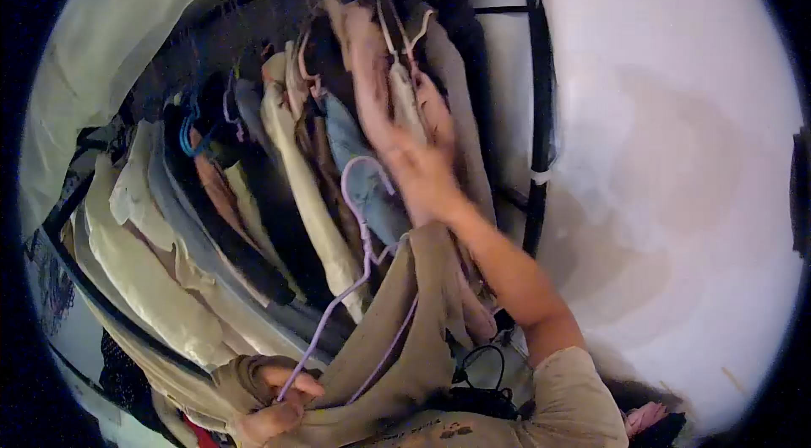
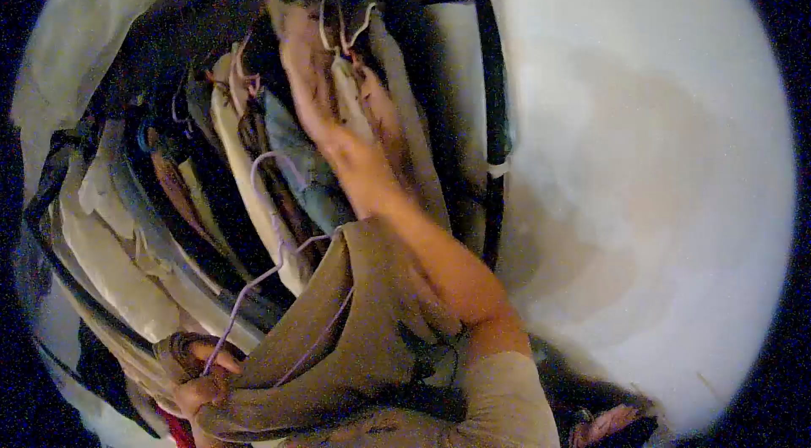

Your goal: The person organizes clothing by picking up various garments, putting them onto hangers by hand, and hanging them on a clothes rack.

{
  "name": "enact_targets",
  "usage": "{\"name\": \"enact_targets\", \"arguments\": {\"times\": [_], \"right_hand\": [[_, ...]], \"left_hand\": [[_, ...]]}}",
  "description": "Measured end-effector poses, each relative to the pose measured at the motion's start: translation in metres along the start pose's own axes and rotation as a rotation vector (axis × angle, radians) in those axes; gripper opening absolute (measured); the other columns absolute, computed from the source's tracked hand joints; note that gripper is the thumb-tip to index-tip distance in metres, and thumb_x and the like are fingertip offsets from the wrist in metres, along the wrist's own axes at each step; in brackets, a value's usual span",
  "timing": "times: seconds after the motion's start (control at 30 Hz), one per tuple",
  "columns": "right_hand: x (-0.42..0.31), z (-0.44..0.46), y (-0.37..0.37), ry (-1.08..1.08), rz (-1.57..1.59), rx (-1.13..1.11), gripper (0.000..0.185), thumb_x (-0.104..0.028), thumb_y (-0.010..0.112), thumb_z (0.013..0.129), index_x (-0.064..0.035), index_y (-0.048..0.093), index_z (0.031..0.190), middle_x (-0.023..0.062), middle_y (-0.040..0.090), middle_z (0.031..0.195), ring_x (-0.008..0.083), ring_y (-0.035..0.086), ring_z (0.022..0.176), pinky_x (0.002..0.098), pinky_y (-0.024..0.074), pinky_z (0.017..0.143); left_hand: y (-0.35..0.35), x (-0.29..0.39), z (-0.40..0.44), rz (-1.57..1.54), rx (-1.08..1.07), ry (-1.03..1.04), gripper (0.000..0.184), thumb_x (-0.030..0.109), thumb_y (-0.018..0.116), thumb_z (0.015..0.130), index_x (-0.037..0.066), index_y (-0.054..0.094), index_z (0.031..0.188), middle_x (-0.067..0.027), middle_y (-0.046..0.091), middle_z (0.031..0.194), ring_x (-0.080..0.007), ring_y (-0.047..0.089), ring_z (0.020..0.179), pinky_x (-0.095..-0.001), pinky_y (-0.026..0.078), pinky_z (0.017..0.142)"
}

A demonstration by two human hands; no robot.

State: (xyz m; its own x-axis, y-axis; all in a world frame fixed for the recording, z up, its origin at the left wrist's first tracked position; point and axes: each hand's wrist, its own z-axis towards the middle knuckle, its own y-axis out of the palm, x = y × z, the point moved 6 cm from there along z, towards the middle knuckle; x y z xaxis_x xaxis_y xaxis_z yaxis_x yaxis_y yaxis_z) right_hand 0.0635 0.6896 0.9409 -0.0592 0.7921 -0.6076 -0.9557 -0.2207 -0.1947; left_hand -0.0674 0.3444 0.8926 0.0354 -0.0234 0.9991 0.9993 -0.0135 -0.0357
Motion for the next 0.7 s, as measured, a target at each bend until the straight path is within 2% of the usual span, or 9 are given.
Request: {"name": "enact_targets", "arguments": {"times": [0.03, 0.1, 0.17, 0.2, 0.3, 0.37, 0.5, 0.57, 0.7], "right_hand": [[-0.001, 0.002, -0.021, 0.123, 0.022, -0.008, 0.042, -0.008, 0.052, 0.088, 0.0013, 0.046, 0.128, 0.0176, 0.052, 0.127, 0.0244, 0.053, 0.113, 0.0324, 0.0404, 0.096], [-0.01, 0.003, -0.063, 0.179, 0.166, 0.363, 0.043, -0.001, 0.052, 0.084, 0.0001, 0.048, 0.127, 0.0169, 0.054, 0.123, 0.025, 0.052, 0.114, 0.0326, 0.0384, 0.098], [-0.016, -0.008, -0.087, -0.185, -0.284, 0.733, 0.041, 0.002, 0.054, 0.08, -0.0006, 0.053, 0.121, 0.0162, 0.057, 0.117, 0.028, 0.052, 0.113, 0.0343, 0.0379, 0.099], [-0.04, -0.019, -0.082, -0.252, -0.369, 0.761, 0.039, 0.004, 0.055, 0.077, -0.0006, 0.055, 0.116, 0.0156, 0.057, 0.114, 0.032, 0.051, 0.111, 0.0376, 0.0387, 0.098], [-0.051, -0.031, -0.021, -0.688, -0.373, 0.253, 0.038, -0.001, 0.057, 0.073, -0.0074, 0.058, 0.11, 0.0097, 0.055, 0.118, 0.0276, 0.042, 0.122, 0.0424, 0.0364, 0.099], [-0.077, -0.043, 0.018, -0.823, -0.744, 0.035, 0.039, -0.007, 0.059, 0.071, -0.0126, 0.059, 0.11, 0.0047, 0.056, 0.118, 0.0254, 0.04, 0.123, 0.0462, 0.0317, 0.101], [-0.03, -0.006, -0.032, -0.467, -0.89, 0.116, 0.046, -0.009, 0.058, 0.07, -0.0112, 0.056, 0.116, 0.0042, 0.054, 0.124, 0.0276, 0.04, 0.125, 0.0504, 0.0273, 0.103], [-0.023, -0.007, -0.043, -0.437, -0.984, 0.199, 0.041, -0.008, 0.057, 0.07, -0.0078, 0.058, 0.111, 0.006, 0.054, 0.122, 0.0283, 0.042, 0.123, 0.0506, 0.0283, 0.102], [-0.063, -0.03, -0.002, -0.689, -0.666, 0.215, 0.034, -0.003, 0.056, 0.07, -0.0045, 0.06, 0.104, 0.0121, 0.056, 0.114, 0.0297, 0.051, 0.11, 0.0432, 0.0393, 0.095]], "left_hand": [[-0.003, -0.002, -0.003, -0.001, -0.028, -0.013, 0.036, 0.002, 0.056, 0.072, -0.006, 0.059, 0.107, 0.0008, 0.053, 0.063, -0.0065, 0.045, 0.052, -0.0218, 0.032, 0.048], [-0.012, -0.011, -0.018, 0.006, -0.109, -0.056, 0.037, 0.002, 0.056, 0.071, -0.006, 0.059, 0.107, 0.0008, 0.053, 0.063, -0.0065, 0.045, 0.052, -0.0218, 0.032, 0.048], [-0.012, -0.015, -0.025, 0.012, -0.153, -0.082, 0.037, 0.002, 0.056, 0.071, -0.006, 0.059, 0.107, 0.0007, 0.053, 0.063, -0.0066, 0.045, 0.052, -0.0219, 0.032, 0.048], [-0.013, -0.016, -0.025, 0.022, -0.153, -0.075, 0.037, 0.002, 0.056, 0.071, -0.006, 0.059, 0.107, 0.0007, 0.053, 0.063, -0.0066, 0.045, 0.052, -0.0219, 0.032, 0.048], [0.008, 0.008, -0.016, 0.008, 0.042, 0.104, 0.038, 0.004, 0.057, 0.069, -0.007, 0.059, 0.105, -0.0011, 0.054, 0.063, -0.0076, 0.046, 0.054, -0.0223, 0.032, 0.049], [0.008, 0.018, -0.016, 0.026, 0.1, 0.208, 0.036, 0.004, 0.057, 0.068, -0.007, 0.06, 0.103, -0.002, 0.054, 0.063, -0.0082, 0.047, 0.054, -0.0224, 0.032, 0.049], [0.002, 0.019, -0.03, 0.089, 0.254, 0.394, 0.032, 0.005, 0.058, 0.067, -0.007, 0.062, 0.097, -0.0028, 0.054, 0.063, -0.0094, 0.048, 0.054, -0.0227, 0.033, 0.049], [-0.001, 0.017, -0.042, 0.099, 0.387, 0.325, 0.032, 0.005, 0.058, 0.065, -0.007, 0.063, 0.095, -0.0031, 0.055, 0.064, -0.0099, 0.048, 0.055, -0.0228, 0.034, 0.049], [-0.009, 0.009, -0.05, 0.052, 0.441, 0.2, 0.032, 0.004, 0.058, 0.062, -0.005, 0.065, 0.092, -0.0037, 0.056, 0.064, -0.0105, 0.05, 0.055, -0.0224, 0.035, 0.05]]}}
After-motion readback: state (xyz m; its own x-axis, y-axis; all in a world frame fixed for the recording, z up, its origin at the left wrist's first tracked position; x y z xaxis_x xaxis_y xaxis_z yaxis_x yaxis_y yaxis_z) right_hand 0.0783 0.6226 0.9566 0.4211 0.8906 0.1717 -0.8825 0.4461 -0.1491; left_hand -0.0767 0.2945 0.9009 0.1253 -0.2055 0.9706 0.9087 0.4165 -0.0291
